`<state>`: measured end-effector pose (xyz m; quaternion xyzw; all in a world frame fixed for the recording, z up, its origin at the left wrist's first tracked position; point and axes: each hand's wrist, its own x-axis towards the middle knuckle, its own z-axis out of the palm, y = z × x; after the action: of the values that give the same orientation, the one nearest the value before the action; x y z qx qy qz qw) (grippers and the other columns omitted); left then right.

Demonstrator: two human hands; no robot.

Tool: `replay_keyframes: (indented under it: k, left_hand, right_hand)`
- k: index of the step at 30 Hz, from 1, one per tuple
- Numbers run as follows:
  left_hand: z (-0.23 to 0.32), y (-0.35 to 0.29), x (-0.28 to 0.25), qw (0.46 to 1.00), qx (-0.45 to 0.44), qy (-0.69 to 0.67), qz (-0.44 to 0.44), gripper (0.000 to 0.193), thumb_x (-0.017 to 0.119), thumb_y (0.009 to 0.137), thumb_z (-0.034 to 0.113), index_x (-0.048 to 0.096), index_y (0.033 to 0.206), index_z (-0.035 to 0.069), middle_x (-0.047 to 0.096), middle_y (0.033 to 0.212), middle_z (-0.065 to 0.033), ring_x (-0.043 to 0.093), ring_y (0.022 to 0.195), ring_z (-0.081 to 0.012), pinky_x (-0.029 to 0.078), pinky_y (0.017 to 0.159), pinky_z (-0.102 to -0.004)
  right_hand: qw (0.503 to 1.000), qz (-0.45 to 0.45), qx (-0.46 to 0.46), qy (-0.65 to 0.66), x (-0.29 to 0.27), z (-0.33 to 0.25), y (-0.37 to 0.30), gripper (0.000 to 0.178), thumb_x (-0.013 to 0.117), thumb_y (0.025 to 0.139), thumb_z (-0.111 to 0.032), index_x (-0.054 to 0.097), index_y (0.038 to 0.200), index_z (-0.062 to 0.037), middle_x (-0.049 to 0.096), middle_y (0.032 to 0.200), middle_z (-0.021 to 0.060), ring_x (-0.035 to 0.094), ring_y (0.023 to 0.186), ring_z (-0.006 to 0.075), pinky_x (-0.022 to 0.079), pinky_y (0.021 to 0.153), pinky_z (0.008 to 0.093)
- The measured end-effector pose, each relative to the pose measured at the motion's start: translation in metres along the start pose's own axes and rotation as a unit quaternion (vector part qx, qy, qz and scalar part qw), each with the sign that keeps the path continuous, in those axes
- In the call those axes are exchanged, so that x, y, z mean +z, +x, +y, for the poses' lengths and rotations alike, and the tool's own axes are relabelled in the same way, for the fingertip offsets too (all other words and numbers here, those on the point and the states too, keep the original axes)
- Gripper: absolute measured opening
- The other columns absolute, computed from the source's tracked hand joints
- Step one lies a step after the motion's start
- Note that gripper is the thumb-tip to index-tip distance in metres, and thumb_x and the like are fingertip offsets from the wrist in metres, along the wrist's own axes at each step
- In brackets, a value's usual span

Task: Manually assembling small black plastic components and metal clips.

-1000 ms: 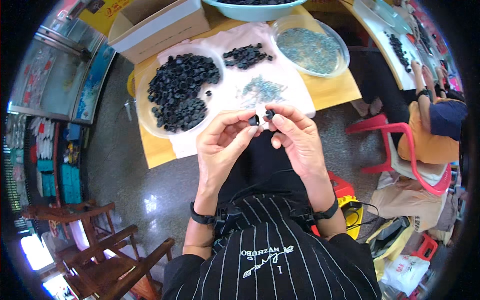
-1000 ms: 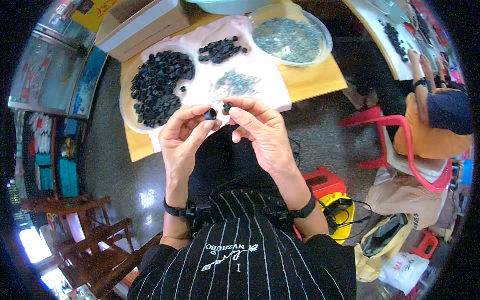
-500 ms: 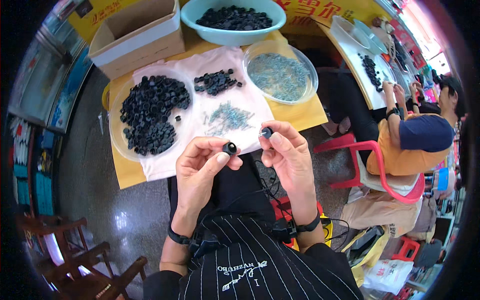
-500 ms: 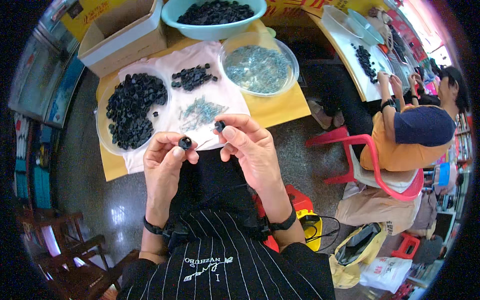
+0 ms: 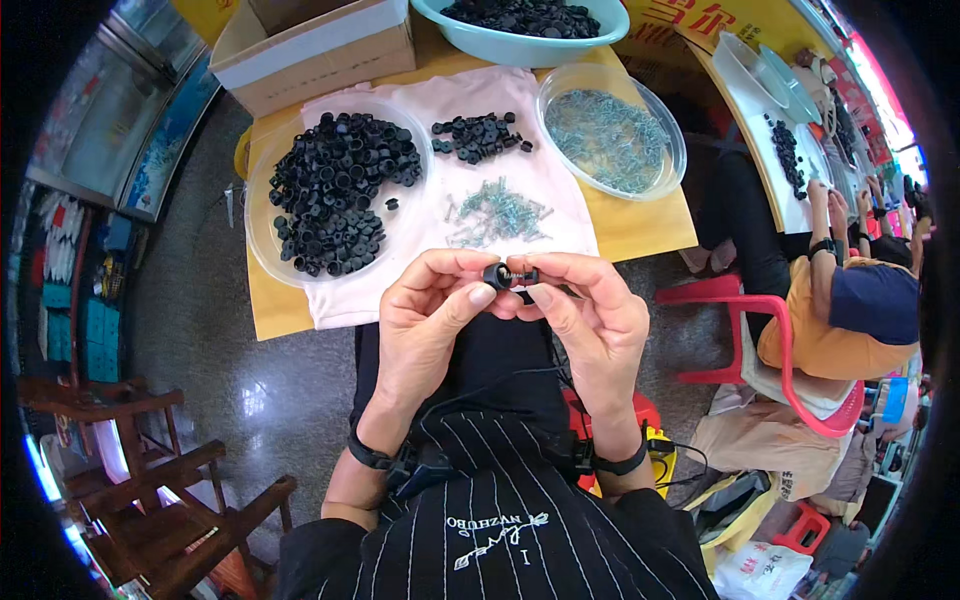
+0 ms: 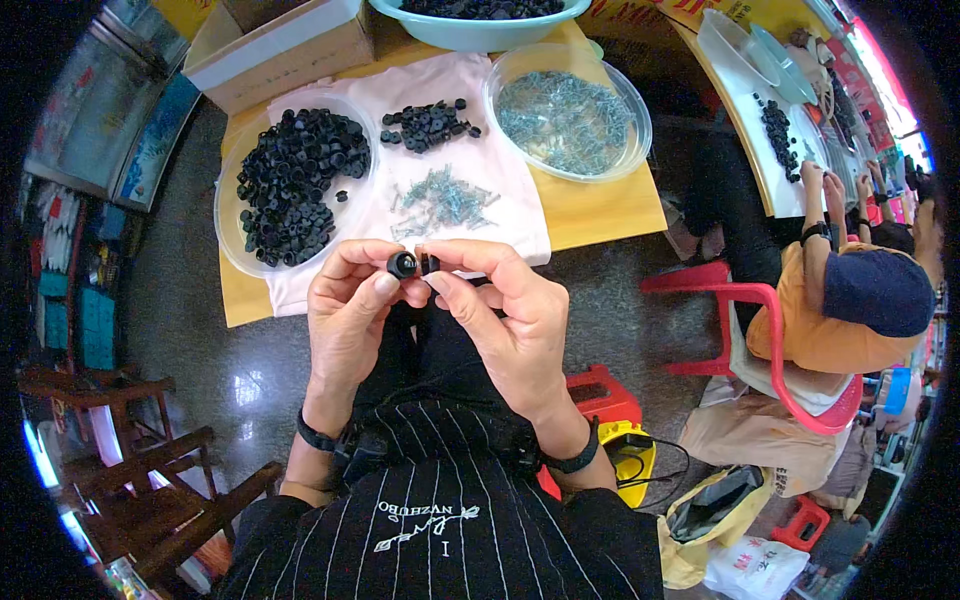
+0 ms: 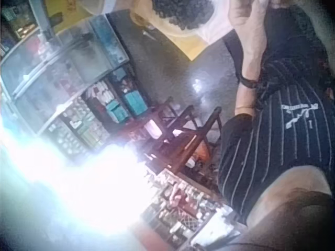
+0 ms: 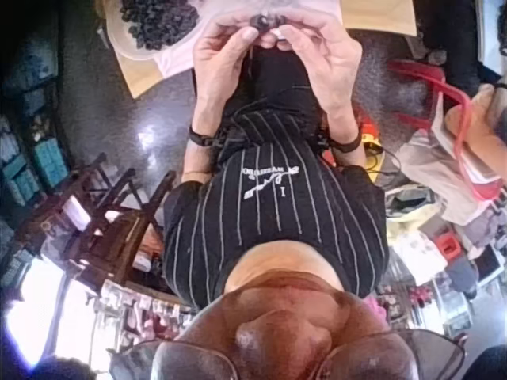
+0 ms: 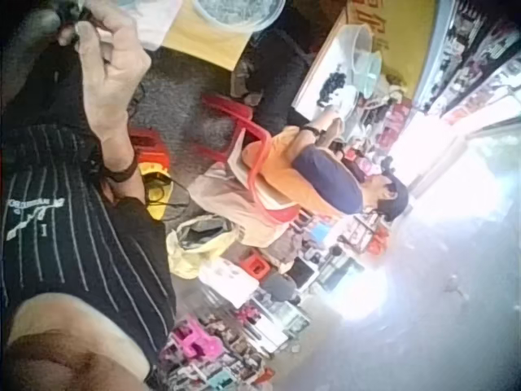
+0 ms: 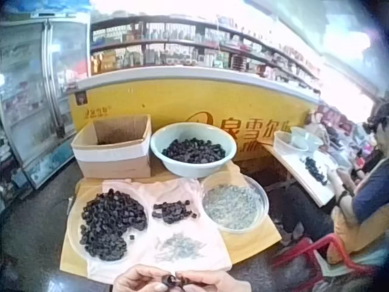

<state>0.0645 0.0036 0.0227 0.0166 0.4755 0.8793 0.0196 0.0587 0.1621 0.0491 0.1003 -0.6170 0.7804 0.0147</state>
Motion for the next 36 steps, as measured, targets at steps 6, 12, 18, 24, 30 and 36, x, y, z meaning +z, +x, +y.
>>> replay_keyframes:
  k: [6,12,18,24,30,36]
  left_hand:
    - [0.0,0.004,0.002,0.999,0.013,0.043,-0.002,0.021,0.062,0.088,0.002,0.057,0.108,-0.003,0.067,0.096,-0.0135,0.067,0.08,-0.0188,0.056,0.076,-0.0301]
    - [0.0,0.006,0.004,0.999,0.011,0.046,-0.004,0.021,0.062,0.087,-0.001,0.058,0.108,-0.004,0.066,0.097,-0.0132,0.067,0.081,-0.0187,0.056,0.078,-0.0303]
    - [-0.002,0.005,0.007,0.998,0.016,0.064,0.001,0.022,0.063,0.085,-0.004,0.059,0.107,-0.004,0.066,0.1,-0.0121,0.067,0.083,-0.0176,0.055,0.08,-0.0293]
    - [-0.008,0.004,0.002,0.996,0.013,0.087,0.014,0.024,0.063,0.085,-0.005,0.06,0.108,-0.004,0.066,0.104,-0.0107,0.065,0.087,-0.0151,0.054,0.082,-0.0274]
    - [-0.01,0.003,0.005,0.994,0.057,0.094,0.004,0.025,0.064,0.085,-0.005,0.061,0.11,-0.003,0.066,0.104,-0.0085,0.064,0.092,-0.0115,0.052,0.082,-0.0222]
    - [-0.013,0.002,0.002,0.99,0.081,0.117,0.001,0.025,0.063,0.085,-0.008,0.062,0.109,-0.003,0.065,0.105,-0.0076,0.064,0.092,-0.0107,0.052,0.079,-0.0207]
  right_hand:
    - [0.997,-0.013,-0.03,-0.071,-0.002,0.0,0.003,0.022,0.06,0.091,-0.003,0.062,0.111,0.0057,0.069,0.098,0.0099,0.067,0.076,0.0105,0.054,0.069,0.0215]
    - [0.995,0.001,-0.041,-0.088,0.0,0.003,0.003,0.021,0.062,0.088,0.001,0.063,0.109,0.0045,0.068,0.099,0.0112,0.067,0.081,0.0124,0.054,0.069,0.0222]
    - [0.988,0.009,-0.094,-0.122,-0.003,0.011,0.003,0.022,0.063,0.085,0.005,0.065,0.107,0.0029,0.066,0.101,0.015,0.067,0.081,0.0164,0.055,0.071,0.0258]
    - [0.973,0.01,-0.12,-0.195,-0.003,0.014,0.002,0.023,0.063,0.085,0.003,0.066,0.109,0.0015,0.066,0.103,0.0164,0.066,0.086,0.02,0.056,0.072,0.0286]
    - [0.96,0.015,-0.157,-0.23,-0.003,0.016,0.002,0.023,0.063,0.085,0.003,0.066,0.108,0.0008,0.066,0.104,0.0166,0.066,0.092,0.0238,0.056,0.076,0.0307]
    - [0.97,0.027,-0.134,-0.201,-0.001,0.02,0.0,0.023,0.064,0.084,0.003,0.066,0.107,0.0008,0.067,0.104,0.0168,0.066,0.094,0.024,0.055,0.077,0.0305]
